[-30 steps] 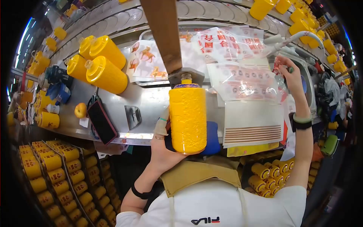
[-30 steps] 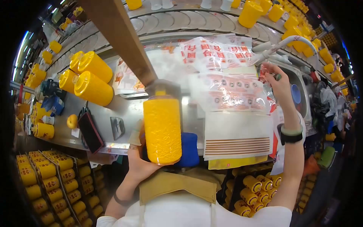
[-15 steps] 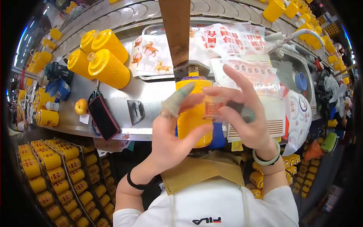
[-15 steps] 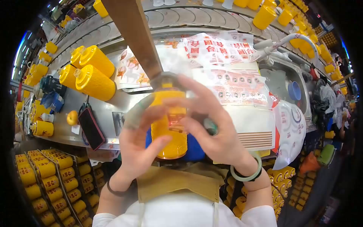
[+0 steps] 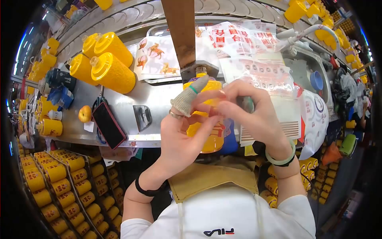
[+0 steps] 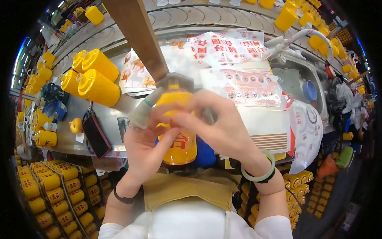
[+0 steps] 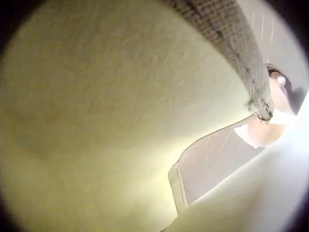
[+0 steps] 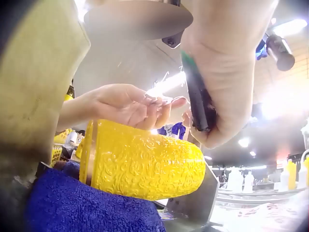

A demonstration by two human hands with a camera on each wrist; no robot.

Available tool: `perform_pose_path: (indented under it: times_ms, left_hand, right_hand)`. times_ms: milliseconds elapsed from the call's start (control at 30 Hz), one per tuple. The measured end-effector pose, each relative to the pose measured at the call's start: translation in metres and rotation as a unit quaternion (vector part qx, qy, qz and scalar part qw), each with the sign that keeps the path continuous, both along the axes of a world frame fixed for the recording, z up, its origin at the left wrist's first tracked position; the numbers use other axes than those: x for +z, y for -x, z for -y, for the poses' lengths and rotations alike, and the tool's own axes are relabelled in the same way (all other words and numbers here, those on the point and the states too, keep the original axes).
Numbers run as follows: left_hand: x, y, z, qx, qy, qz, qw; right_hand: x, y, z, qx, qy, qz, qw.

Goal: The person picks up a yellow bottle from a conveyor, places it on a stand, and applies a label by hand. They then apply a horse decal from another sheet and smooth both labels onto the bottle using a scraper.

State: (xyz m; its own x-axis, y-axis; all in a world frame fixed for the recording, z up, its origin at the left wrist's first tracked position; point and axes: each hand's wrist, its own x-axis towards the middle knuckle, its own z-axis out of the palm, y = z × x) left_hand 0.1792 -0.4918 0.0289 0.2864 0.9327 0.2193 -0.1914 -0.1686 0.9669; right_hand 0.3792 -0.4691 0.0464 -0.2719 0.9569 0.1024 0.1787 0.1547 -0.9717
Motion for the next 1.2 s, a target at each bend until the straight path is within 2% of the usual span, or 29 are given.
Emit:
perform_pose_path:
  times_ms: [67,133,200,267,333,400,467,500,533,600,633,700,767,900,1033,1067,1100,1200]
  left_hand:
    - [-0.005,0.005,0.004,0.005,-0.003,-0.015,1.0]
    - [-0.017,0.012,0.007,0.088,-0.062,-0.062,0.992]
    - [-0.03,0.017,0.008,0.121,-0.047,-0.08,0.988]
    - [-0.043,0.021,0.011,0.154,0.047,-0.087,0.983]
    - [-0.042,0.017,0.013,0.132,0.097,-0.046,0.985]
    - [-0.038,0.014,0.011,0.033,0.157,0.04,0.986]
    - [-0.038,0.014,0.011,0.034,0.155,0.032,0.987]
    - [-0.038,0.016,0.011,0.03,0.192,0.061,0.979]
    - [-0.039,0.018,0.01,0.025,0.229,0.09,0.969]
    - [-0.041,0.019,0.007,0.023,0.206,0.103,0.973]
    - [-0.042,0.019,0.006,0.014,0.191,0.109,0.975]
    - [-0.041,0.019,0.005,0.009,0.178,0.116,0.977]
    - [-0.038,0.013,0.006,0.001,0.168,0.029,0.985]
    - [-0.033,0.006,0.008,0.016,0.188,0.033,0.982]
    - [-0.033,0.006,0.008,0.022,0.158,0.012,0.987]
    - [-0.033,0.004,0.007,0.024,0.182,0.05,0.982]
    - [-0.034,0.003,0.006,0.027,0.206,0.087,0.974]
    - [-0.038,0.003,0.005,0.026,0.172,0.056,0.983]
  right_hand:
    - [0.0,0.002,0.0,-0.017,-0.011,-0.03,0.999]
    - [0.007,-0.001,0.0,-0.037,-0.031,0.028,0.998]
    - [0.005,-0.005,-0.001,-0.036,-0.05,0.031,0.998]
    - [0.008,-0.009,-0.001,-0.035,-0.096,0.119,0.988]
    - [0.021,-0.008,0.008,-0.028,-0.064,0.085,0.994]
    - [0.03,-0.005,0.013,-0.021,-0.032,0.05,0.998]
    - [0.033,0.001,0.013,0.003,0.008,-0.011,1.0]
    - [0.027,0.003,0.01,0.005,0.066,-0.016,0.998]
    - [0.023,0.008,0.005,0.004,0.068,-0.015,0.998]
    - [0.013,0.016,-0.005,0.007,0.137,0.056,0.989]
    - [0.002,0.018,-0.008,-0.003,0.078,0.07,0.994]
    - [-0.009,0.023,-0.008,-0.015,0.049,0.071,0.996]
    - [-0.014,0.024,-0.01,-0.02,-0.032,0.094,0.995]
    - [-0.011,0.026,-0.014,-0.059,-0.028,0.115,0.991]
    - [-0.011,0.025,-0.017,-0.064,0.049,0.091,0.993]
    - [-0.011,0.025,-0.018,-0.062,0.064,0.093,0.992]
    - [-0.012,0.025,-0.018,-0.062,0.065,0.094,0.992]
    - [-0.014,0.024,-0.02,-0.061,0.045,0.093,0.993]
